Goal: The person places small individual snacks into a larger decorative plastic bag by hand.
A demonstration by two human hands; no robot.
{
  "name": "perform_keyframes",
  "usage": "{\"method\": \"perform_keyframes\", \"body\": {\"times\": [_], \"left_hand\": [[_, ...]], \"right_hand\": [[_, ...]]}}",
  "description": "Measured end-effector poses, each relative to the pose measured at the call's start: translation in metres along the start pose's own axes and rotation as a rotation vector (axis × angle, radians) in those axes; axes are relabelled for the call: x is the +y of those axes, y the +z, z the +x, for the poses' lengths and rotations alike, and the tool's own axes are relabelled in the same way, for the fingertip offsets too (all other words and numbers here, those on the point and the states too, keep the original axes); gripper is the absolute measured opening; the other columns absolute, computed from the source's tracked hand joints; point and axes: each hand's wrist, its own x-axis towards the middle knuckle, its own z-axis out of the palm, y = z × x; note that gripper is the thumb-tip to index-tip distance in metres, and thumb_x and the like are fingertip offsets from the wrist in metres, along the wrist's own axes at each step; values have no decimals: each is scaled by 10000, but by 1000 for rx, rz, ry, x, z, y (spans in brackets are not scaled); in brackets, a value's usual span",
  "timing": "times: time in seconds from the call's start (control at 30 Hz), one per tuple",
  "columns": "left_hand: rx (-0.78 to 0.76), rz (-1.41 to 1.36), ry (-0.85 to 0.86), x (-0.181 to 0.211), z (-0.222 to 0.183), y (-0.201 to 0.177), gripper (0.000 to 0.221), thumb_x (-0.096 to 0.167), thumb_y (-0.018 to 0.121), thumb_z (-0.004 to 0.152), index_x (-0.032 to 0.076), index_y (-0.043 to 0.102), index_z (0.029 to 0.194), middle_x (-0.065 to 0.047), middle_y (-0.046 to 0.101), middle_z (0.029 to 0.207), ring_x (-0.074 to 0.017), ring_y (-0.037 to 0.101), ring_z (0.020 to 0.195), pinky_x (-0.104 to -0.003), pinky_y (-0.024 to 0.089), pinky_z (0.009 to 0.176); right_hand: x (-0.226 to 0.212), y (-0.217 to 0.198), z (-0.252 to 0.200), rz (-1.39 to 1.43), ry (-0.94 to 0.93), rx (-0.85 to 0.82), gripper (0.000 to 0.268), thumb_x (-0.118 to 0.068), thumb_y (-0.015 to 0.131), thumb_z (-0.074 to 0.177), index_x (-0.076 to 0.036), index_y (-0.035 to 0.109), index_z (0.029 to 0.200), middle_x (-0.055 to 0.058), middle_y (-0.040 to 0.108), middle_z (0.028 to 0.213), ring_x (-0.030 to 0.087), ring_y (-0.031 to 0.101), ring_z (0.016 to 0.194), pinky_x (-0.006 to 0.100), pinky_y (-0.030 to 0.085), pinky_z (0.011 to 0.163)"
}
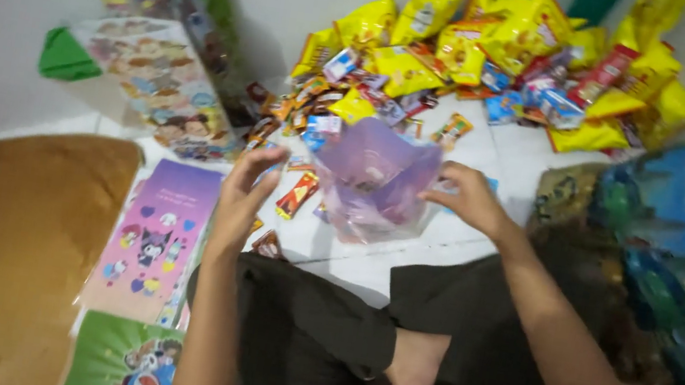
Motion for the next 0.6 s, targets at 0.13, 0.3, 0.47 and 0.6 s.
{"method": "perform_keyframes", "body": {"times": [0.13, 0.3, 0.47, 0.6], "left_hand": [[117, -50, -182, -49, -25, -8, 344, 157, 639, 1008, 62, 605, 1337, -175, 623, 1362, -305, 549, 1333, -471, 440, 1112], [328, -107, -540, -188, -67, -39, 519, 254, 676, 1011, -50, 526, 1404, -241, 598, 1297, -337, 638, 1186, -456, 518, 959], [222, 49, -475, -171, -58, -27, 351, 221, 669, 1008, 44, 637, 1309, -183, 642, 1173, -257, 656, 913, -344, 531, 707], [109, 212, -407, -230, -54, -48, 323, 237, 696, 1013, 117, 678, 1312, -177, 675, 1182, -297, 663, 1071, -403, 550, 792]], "right_hand": [[-58, 4, 3, -23, 1, 88, 257, -194, 868, 842, 4, 757, 962, 182, 752, 883, 375, 751, 897, 442, 614, 816], [-66, 2, 4, -88, -96, 212, 173, -207, 851, 887, -120, 709, 843, 15, 674, 755, 198, 718, 721, 311, 589, 720], [-159, -55, -32, -163, -204, 438, 251, -247, 834, 922, -110, 670, 790, 16, 611, 726, 220, 635, 663, 316, 532, 675], [-223, -107, -111, -245, -185, 671, 251, -121, 810, 1000, -31, 629, 852, 78, 602, 786, 237, 600, 691, 335, 503, 693]]}}
